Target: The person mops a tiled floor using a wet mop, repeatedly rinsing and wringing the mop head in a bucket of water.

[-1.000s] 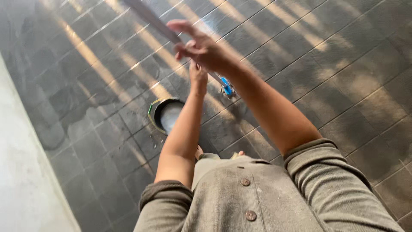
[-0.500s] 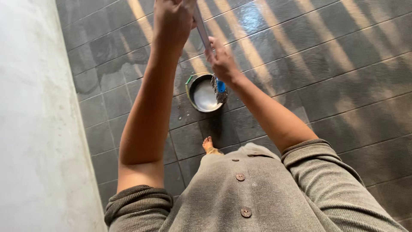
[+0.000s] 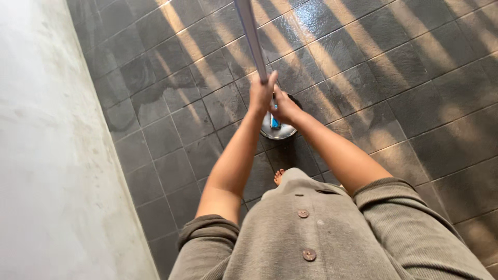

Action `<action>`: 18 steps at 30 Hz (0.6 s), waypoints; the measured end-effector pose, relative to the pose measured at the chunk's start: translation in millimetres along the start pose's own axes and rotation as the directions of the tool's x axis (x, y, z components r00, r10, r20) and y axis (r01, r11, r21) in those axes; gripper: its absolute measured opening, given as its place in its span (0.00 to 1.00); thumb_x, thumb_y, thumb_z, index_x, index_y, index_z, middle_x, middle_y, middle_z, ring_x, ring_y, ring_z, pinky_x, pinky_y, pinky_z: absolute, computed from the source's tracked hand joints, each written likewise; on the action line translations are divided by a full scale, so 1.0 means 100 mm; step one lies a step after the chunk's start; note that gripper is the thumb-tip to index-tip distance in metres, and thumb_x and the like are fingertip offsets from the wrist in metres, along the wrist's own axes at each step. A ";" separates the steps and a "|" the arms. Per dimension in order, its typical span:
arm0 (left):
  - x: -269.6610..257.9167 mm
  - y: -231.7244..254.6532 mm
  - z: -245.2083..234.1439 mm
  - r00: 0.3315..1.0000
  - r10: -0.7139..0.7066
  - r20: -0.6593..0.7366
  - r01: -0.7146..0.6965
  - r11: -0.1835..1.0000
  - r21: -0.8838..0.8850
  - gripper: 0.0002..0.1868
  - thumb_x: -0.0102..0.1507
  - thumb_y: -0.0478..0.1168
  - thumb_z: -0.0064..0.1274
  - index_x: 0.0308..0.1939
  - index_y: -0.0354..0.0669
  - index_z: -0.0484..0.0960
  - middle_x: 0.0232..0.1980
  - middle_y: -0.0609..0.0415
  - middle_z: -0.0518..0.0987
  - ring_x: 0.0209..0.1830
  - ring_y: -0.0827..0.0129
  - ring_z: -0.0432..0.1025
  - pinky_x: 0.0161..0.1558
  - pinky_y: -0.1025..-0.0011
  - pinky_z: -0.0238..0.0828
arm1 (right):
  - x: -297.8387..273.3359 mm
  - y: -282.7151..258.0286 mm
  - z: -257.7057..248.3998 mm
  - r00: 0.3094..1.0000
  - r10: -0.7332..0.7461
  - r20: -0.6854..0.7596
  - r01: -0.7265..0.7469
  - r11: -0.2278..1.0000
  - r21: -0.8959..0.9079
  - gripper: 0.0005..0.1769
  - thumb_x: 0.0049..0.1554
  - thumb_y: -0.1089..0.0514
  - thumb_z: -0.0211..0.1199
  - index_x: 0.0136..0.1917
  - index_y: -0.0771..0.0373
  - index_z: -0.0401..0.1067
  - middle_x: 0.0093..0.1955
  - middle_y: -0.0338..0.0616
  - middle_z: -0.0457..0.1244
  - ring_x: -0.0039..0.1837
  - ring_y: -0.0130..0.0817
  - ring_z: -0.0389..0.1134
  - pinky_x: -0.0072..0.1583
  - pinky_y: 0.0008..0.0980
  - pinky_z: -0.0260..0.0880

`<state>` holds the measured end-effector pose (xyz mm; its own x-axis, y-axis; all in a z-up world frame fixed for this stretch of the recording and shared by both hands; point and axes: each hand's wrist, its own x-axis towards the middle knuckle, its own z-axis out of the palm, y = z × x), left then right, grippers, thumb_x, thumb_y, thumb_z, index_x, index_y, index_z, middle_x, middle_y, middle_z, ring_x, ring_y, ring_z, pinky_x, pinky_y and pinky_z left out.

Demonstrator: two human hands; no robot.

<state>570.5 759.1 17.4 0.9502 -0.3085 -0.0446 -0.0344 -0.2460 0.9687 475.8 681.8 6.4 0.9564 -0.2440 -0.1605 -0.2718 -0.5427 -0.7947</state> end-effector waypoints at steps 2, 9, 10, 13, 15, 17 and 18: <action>0.01 -0.67 -0.03 0.998 -0.006 0.056 0.006 1.000 0.000 0.17 0.64 0.47 0.60 0.34 0.34 0.80 0.28 0.51 0.79 0.28 0.68 0.70 0.35 0.64 0.70 | -0.13 0.08 0.11 0.997 0.044 0.059 -0.042 0.998 -0.044 0.48 0.56 0.51 0.64 0.82 0.59 0.43 0.72 0.67 0.56 0.73 0.62 0.58 0.70 0.47 0.60; -0.21 -1.76 -0.18 0.986 0.065 0.155 -0.078 0.994 0.077 0.20 0.65 0.49 0.61 0.35 0.30 0.83 0.30 0.47 0.81 0.29 0.68 0.72 0.35 0.64 0.71 | -0.40 0.44 0.21 0.986 0.102 0.134 -0.082 0.985 -0.150 0.47 0.60 0.47 0.63 0.82 0.59 0.42 0.73 0.70 0.56 0.72 0.62 0.60 0.70 0.46 0.61; -0.23 -1.70 -0.18 0.987 0.054 0.148 -0.071 0.991 0.110 0.21 0.65 0.49 0.61 0.35 0.29 0.83 0.29 0.46 0.81 0.29 0.67 0.72 0.35 0.64 0.71 | -0.42 0.46 0.18 0.979 0.150 0.136 -0.130 0.981 -0.147 0.46 0.60 0.47 0.63 0.82 0.58 0.43 0.71 0.68 0.58 0.72 0.60 0.61 0.70 0.46 0.62; -0.02 -0.77 -0.12 0.988 0.085 0.129 -0.081 0.996 -0.039 0.18 0.64 0.52 0.58 0.40 0.37 0.84 0.31 0.54 0.82 0.30 0.72 0.75 0.34 0.65 0.71 | -0.34 0.42 0.05 0.963 0.240 0.124 -0.224 0.966 -0.130 0.44 0.60 0.48 0.62 0.82 0.57 0.46 0.68 0.62 0.63 0.69 0.57 0.65 0.68 0.46 0.65; 0.17 -0.01 -0.19 0.990 0.070 0.125 -0.090 0.983 0.157 0.25 0.65 0.57 0.58 0.27 0.38 0.80 0.23 0.51 0.73 0.24 0.70 0.65 0.29 0.63 0.63 | -0.27 0.36 -0.04 0.964 0.251 0.088 -0.242 0.965 -0.104 0.44 0.60 0.48 0.63 0.82 0.57 0.47 0.66 0.59 0.65 0.67 0.54 0.67 0.66 0.44 0.66; 0.35 0.70 -0.32 0.972 0.214 0.100 -0.230 0.955 0.187 0.30 0.64 0.63 0.56 0.25 0.39 0.81 0.20 0.52 0.73 0.22 0.67 0.65 0.29 0.64 0.64 | -0.22 0.27 -0.11 0.967 0.243 0.071 -0.242 0.970 -0.022 0.42 0.60 0.49 0.62 0.82 0.57 0.49 0.66 0.57 0.66 0.67 0.51 0.68 0.66 0.43 0.67; 0.38 0.97 -0.41 0.949 0.304 0.082 -0.312 0.943 0.119 0.30 0.62 0.65 0.56 0.25 0.41 0.84 0.21 0.54 0.78 0.23 0.70 0.71 0.30 0.67 0.68 | -0.22 0.22 -0.14 0.968 0.242 0.062 -0.243 0.970 0.019 0.41 0.60 0.49 0.62 0.82 0.56 0.49 0.66 0.56 0.66 0.66 0.50 0.69 0.65 0.42 0.68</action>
<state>616.1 761.4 120.1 0.8661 -0.4427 0.2320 -0.3658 -0.2450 0.8979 447.5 663.7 0.8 0.8671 -0.3177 -0.3836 -0.4941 -0.4515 -0.7430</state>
